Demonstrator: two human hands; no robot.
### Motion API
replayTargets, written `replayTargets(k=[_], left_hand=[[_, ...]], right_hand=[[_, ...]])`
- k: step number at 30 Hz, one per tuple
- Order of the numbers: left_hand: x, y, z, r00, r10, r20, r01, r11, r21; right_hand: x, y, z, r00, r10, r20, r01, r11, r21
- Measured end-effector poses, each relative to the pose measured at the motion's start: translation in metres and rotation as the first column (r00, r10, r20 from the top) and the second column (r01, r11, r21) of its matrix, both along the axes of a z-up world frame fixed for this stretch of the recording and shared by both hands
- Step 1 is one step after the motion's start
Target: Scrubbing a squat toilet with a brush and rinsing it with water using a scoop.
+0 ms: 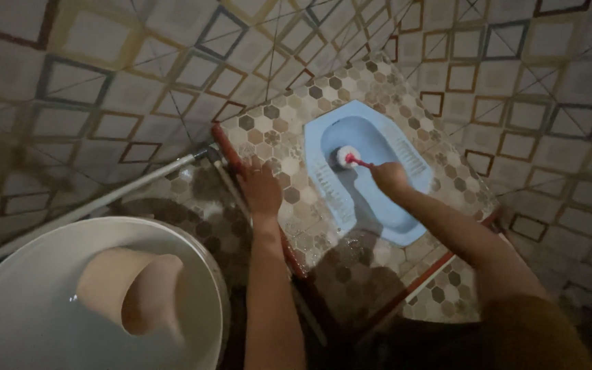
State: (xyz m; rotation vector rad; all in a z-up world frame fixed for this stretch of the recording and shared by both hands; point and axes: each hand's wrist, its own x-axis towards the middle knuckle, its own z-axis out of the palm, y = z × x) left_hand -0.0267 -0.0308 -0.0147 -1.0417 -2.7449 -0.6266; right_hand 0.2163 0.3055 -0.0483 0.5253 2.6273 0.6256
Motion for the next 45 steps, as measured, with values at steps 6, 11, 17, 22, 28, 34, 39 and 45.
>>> replayTargets(k=[6, 11, 17, 22, 28, 34, 39, 45], left_hand=[[-0.005, -0.002, -0.042, 0.993, -0.005, 0.114, 0.016, 0.996, -0.092], [0.001, -0.020, 0.024, 0.953, -0.039, 0.302, -0.007, 0.989, 0.150], [0.000, -0.006, 0.041, 0.994, -0.020, 0.107, 0.015, 0.999, 0.051], [0.000, -0.002, 0.034, 0.992, -0.024, 0.127, 0.010, 0.993, 0.114], [0.003, 0.005, 0.031, 0.969, 0.030, 0.244, -0.040, 0.999, 0.035], [-0.001, 0.011, 0.042, 0.916, 0.074, 0.395, -0.029, 0.993, -0.119], [-0.013, 0.002, -0.003, 0.993, 0.075, 0.086, -0.075, 0.997, -0.004], [0.000, -0.010, 0.034, 0.971, 0.015, 0.238, -0.031, 0.998, 0.063]], right_hand=[[-0.019, -0.031, -0.181, 0.857, -0.368, -0.362, 0.303, 0.926, -0.223], [0.006, -0.008, -0.139, 0.802, -0.476, -0.362, 0.316, 0.851, -0.419], [0.049, 0.022, -0.101, 0.803, 0.001, -0.596, -0.311, 0.853, -0.418], [0.038, -0.008, 0.002, 0.834, -0.549, -0.060, 0.364, 0.628, -0.687], [0.010, -0.036, 0.057, 0.986, -0.155, -0.067, 0.148, 0.983, -0.105], [-0.045, 0.018, -0.103, 0.991, 0.038, -0.129, -0.044, 0.998, -0.043], [-0.051, 0.022, -0.153, 0.894, -0.412, -0.175, 0.361, 0.894, -0.265], [0.050, -0.006, -0.137, 0.865, -0.033, -0.501, -0.204, 0.888, -0.412]])
